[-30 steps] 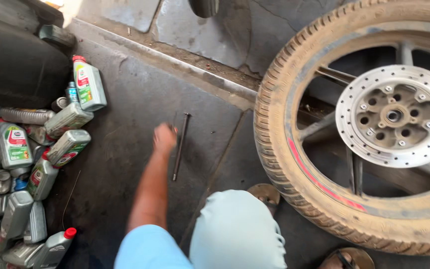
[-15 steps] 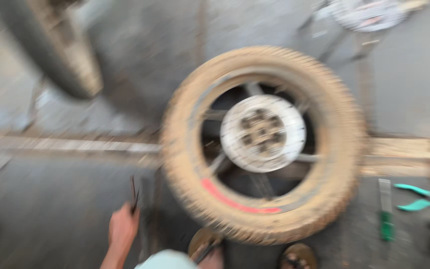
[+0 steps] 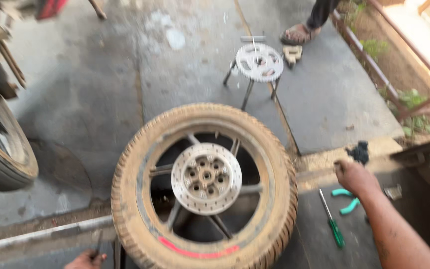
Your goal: The person removes a brake disc from a motorcycle wheel hub. They use a hammer and a long metal rod as a punch to loosen the disc and separate it from the wheel assembly on the floor.
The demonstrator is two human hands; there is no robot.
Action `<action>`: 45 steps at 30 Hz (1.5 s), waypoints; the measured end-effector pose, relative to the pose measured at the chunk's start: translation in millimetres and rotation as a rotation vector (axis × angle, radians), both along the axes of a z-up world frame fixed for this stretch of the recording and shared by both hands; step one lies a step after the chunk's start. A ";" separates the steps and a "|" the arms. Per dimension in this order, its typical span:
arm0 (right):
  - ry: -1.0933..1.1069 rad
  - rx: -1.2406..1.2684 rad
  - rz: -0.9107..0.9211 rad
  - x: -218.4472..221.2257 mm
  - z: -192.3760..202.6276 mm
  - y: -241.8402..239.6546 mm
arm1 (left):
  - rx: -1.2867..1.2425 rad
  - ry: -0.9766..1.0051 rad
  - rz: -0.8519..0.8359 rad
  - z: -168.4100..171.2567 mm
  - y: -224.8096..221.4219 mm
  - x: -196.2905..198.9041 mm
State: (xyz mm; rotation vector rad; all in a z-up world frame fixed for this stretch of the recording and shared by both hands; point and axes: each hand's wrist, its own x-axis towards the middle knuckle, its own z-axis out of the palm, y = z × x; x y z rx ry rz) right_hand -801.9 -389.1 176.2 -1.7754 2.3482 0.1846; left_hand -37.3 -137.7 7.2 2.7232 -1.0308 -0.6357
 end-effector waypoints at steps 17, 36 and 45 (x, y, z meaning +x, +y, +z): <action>-0.054 0.011 0.144 39.4 -21.5 -17.8 | -0.666 0.276 -0.567 280.7 -272.8 -227.9; -0.233 -0.151 0.433 118.7 -49.9 -32.6 | -0.552 0.548 -0.609 180.6 -258.5 -238.0; -0.195 -0.220 0.530 154.8 -100.8 -26.9 | -0.684 0.507 -0.892 171.2 -264.2 -249.9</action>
